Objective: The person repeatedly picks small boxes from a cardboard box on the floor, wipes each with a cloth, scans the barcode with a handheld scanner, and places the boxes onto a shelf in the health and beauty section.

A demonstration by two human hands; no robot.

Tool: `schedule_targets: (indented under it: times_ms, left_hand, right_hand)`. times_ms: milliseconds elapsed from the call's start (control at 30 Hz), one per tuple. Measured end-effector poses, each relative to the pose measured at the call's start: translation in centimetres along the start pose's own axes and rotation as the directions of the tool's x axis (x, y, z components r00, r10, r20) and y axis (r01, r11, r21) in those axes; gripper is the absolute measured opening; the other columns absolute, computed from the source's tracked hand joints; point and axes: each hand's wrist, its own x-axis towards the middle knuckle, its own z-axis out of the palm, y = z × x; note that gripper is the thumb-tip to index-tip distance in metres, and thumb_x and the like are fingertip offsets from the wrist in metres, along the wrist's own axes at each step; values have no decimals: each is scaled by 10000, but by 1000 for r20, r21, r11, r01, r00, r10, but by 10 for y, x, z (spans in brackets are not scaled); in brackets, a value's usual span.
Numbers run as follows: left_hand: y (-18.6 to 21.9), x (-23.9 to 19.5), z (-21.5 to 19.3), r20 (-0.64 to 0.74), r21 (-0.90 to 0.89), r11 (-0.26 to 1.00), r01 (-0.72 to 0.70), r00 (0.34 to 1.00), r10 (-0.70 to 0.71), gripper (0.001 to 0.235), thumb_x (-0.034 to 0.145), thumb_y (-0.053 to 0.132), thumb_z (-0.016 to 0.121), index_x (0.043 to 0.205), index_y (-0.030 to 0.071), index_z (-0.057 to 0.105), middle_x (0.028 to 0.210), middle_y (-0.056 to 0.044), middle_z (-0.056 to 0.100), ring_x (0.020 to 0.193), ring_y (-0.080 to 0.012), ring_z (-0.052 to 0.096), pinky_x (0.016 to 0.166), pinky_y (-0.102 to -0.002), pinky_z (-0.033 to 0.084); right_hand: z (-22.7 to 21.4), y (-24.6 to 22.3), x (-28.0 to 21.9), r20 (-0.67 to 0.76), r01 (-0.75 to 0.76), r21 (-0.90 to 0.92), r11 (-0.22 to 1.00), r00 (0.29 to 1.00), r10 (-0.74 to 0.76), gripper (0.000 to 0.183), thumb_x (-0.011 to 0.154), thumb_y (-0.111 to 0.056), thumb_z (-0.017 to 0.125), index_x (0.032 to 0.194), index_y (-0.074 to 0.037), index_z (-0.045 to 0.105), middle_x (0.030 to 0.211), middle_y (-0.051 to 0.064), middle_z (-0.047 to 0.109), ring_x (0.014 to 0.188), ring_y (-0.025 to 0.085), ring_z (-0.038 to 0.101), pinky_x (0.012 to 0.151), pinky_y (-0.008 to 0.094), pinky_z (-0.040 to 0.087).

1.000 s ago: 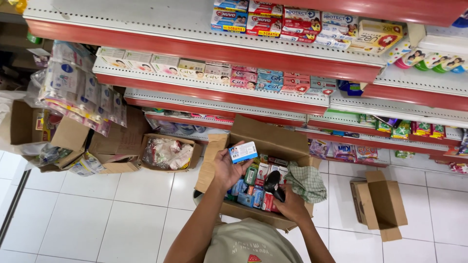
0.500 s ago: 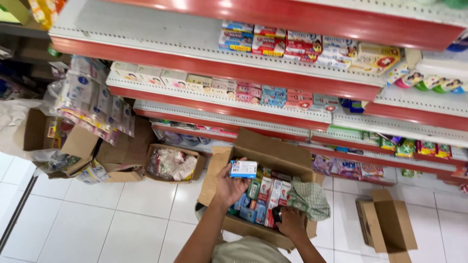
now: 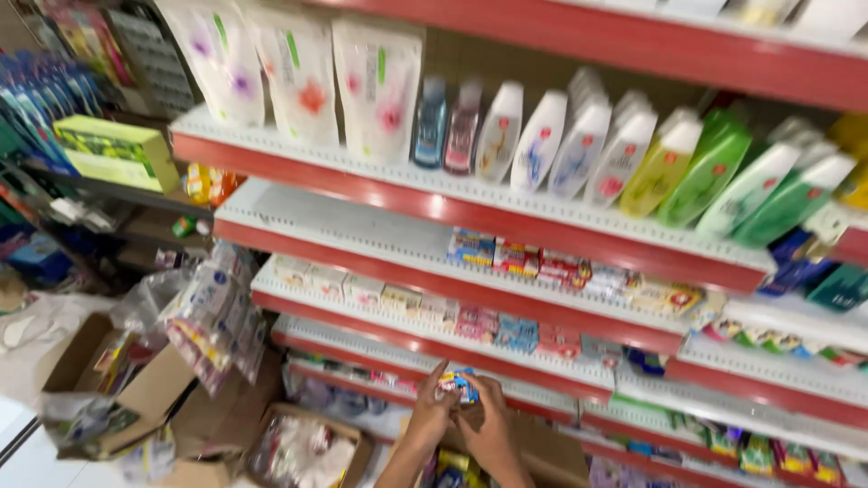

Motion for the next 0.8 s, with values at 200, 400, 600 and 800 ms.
schedule_targets:
  times_ms: [200,400,600,800]
  left_hand:
    - [93,34,21,-143,106,930,-351,920,364,662,799,-45,750,1405,52,501,1298,-141,657,1109,-233,701,924,-341,589]
    - [175,89,48,-123,249,721,-647,717,686,445,817,-6,755,1246,-41,642,1205,-186,707,1079,-256,749,916,-332,604]
    - [195,140,48,84,542,367,-755,484,871,477,763,-20,799,1219,-62,666,1196,-253,680,1080,-424,674,928,-425,545]
    - [185,152,40,16,457,568,-685,645,764,427,795,-8,754,1210,-36,659,1190,-212,692,1028,-352,722,880,-388,588]
  right_hand:
    - [-6,34,92,-81,-274,207,939,952,295,635,792,-25,785,1362,-145,532,1297,91,681,978,169,744,760,325,618]
    - [-10,15,179,-329,-213,178,961,907,262,539,864,-124,758,1342,-56,518,1286,129,684,924,166,744,780,329,614]
    - [2,31,220,-556,-91,-116,989,831,12,503,876,-182,762,1338,-62,602,1210,159,659,899,260,704,766,385,585]
    - [10,30,215,-518,-225,-153,962,848,116,446,900,-186,723,1325,-114,609,1210,116,648,794,252,716,728,387,578]
